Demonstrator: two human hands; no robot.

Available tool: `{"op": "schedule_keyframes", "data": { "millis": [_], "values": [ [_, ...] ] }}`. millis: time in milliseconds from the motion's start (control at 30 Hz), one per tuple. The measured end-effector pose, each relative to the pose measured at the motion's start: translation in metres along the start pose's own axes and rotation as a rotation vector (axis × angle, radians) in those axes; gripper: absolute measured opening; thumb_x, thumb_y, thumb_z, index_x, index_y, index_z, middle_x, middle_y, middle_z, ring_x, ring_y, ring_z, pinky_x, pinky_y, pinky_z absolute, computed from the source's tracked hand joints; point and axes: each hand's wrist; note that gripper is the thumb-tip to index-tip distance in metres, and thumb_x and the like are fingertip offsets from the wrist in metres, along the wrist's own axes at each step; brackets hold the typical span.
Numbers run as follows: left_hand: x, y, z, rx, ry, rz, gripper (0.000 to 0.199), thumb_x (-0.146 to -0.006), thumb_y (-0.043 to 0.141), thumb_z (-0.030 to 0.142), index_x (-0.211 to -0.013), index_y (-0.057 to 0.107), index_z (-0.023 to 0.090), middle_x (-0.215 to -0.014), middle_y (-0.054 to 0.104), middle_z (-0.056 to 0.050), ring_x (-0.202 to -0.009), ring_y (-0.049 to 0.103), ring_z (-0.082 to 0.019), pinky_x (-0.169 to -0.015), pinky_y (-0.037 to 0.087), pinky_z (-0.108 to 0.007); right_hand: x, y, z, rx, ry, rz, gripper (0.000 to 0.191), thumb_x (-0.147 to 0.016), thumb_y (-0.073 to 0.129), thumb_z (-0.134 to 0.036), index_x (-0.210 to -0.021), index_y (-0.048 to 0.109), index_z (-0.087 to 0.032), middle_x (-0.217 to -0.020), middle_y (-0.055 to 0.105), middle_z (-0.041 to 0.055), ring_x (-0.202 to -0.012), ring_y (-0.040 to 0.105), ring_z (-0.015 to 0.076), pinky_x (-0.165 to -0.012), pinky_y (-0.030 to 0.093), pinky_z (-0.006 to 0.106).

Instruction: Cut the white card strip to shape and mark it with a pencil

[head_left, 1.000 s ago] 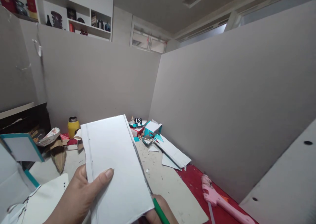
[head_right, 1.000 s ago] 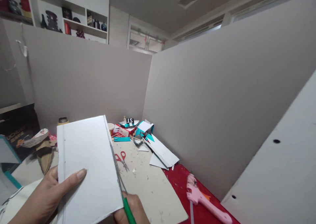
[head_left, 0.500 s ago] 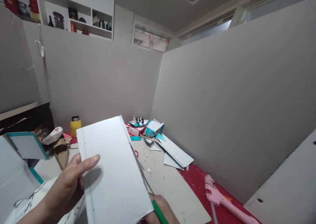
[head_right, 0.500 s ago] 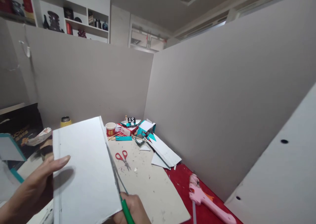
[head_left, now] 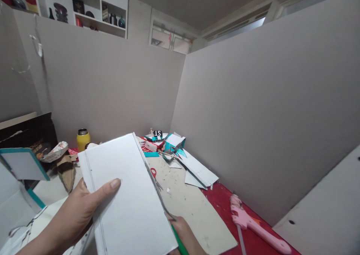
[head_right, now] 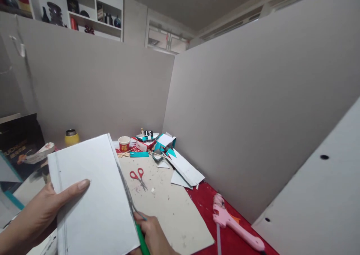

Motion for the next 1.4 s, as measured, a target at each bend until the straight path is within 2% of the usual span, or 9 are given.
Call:
{"op": "schedule_keyframes", "data": {
  "millis": [100, 233, 467, 700, 933, 1167, 1300, 1400],
  "values": [
    [0.001, 0.0, 0.0, -0.004, 0.006, -0.015, 0.092, -0.063, 0.085, 0.039, -0.144, 0.042, 0.022, -0.098, 0.079, -0.011, -0.081, 0.075, -0.034, -0.07, 0.063, -0.04, -0.001, -0.003, -0.001, -0.047, 0.084, -0.018, 0.02, -0.077, 0.061, -0.031, -0.071, 0.069, -0.014, -0.066, 0.064, 0.0041, -0.064, 0.058, 0.0199, -0.058, 0.049, 0.025],
    [0.003, 0.002, 0.001, -0.01, 0.015, -0.023, 0.091, -0.065, 0.085, 0.039, -0.144, 0.043, 0.022, -0.098, 0.079, -0.011, -0.079, 0.075, -0.034, -0.066, 0.063, -0.039, 0.002, -0.006, -0.011, -0.085, 0.099, -0.031, 0.019, -0.078, 0.062, -0.029, -0.076, 0.072, -0.013, -0.067, 0.065, 0.0051, -0.068, 0.06, 0.0217, -0.066, 0.052, 0.028],
    [0.003, 0.003, 0.002, -0.026, 0.0, -0.017, 0.085, -0.062, 0.086, 0.042, -0.137, 0.053, 0.021, -0.098, 0.08, -0.011, -0.078, 0.075, -0.035, -0.065, 0.062, -0.041, 0.003, -0.004, -0.014, -0.111, 0.121, -0.026, 0.025, -0.082, 0.063, -0.031, -0.066, 0.073, -0.014, -0.071, 0.067, 0.0059, -0.07, 0.063, 0.0211, -0.066, 0.052, 0.026],
    [0.005, 0.005, 0.004, -0.045, 0.011, -0.013, 0.072, -0.063, 0.085, 0.041, -0.127, 0.06, 0.02, -0.099, 0.079, -0.011, -0.08, 0.075, -0.035, -0.067, 0.062, -0.041, 0.003, -0.008, -0.017, -0.02, 0.068, -0.046, 0.031, -0.078, 0.069, -0.043, -0.065, 0.075, -0.015, -0.071, 0.068, 0.0057, -0.064, 0.062, 0.0207, -0.064, 0.053, 0.027],
    [0.002, 0.002, 0.003, -0.043, -0.001, -0.01, 0.087, -0.063, 0.085, 0.041, -0.139, 0.046, 0.024, -0.1, 0.079, -0.011, -0.083, 0.075, -0.035, -0.068, 0.062, -0.042, 0.004, -0.007, -0.015, 0.029, 0.01, -0.05, 0.032, -0.083, 0.065, -0.039, -0.065, 0.073, -0.014, -0.069, 0.066, 0.0045, -0.061, 0.059, 0.0178, -0.067, 0.053, 0.026],
    [0.002, 0.002, 0.003, -0.053, 0.021, -0.017, 0.076, -0.062, 0.085, 0.042, -0.13, 0.058, 0.022, -0.102, 0.079, -0.013, -0.085, 0.075, -0.036, -0.077, 0.06, -0.047, 0.004, -0.001, 0.009, 0.061, -0.065, -0.018, 0.039, -0.08, 0.066, -0.051, -0.063, 0.073, -0.017, -0.061, 0.063, 0.0033, -0.052, 0.055, 0.0167, -0.062, 0.054, 0.026],
    [0.002, 0.002, 0.003, -0.058, 0.01, -0.018, 0.078, -0.063, 0.085, 0.043, -0.133, 0.057, 0.024, -0.101, 0.079, -0.011, -0.082, 0.075, -0.034, -0.073, 0.061, -0.044, 0.005, -0.004, -0.001, 0.038, -0.004, -0.052, 0.036, -0.082, 0.065, -0.047, -0.066, 0.074, -0.016, -0.064, 0.065, 0.004, -0.058, 0.06, 0.0195, -0.068, 0.055, 0.028],
    [0.002, 0.002, 0.004, -0.042, 0.005, -0.026, 0.086, -0.063, 0.085, 0.042, -0.139, 0.05, 0.023, -0.099, 0.079, -0.011, -0.081, 0.075, -0.034, -0.071, 0.061, -0.042, 0.005, -0.005, -0.008, 0.03, 0.039, -0.046, 0.031, -0.082, 0.066, -0.041, -0.066, 0.074, -0.015, -0.065, 0.064, 0.0036, -0.059, 0.059, 0.0189, -0.064, 0.053, 0.027]
  ]
}}
Point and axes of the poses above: each hand's wrist, its own x-axis away from the middle knuckle, its own y-axis out of the palm, z = x × y
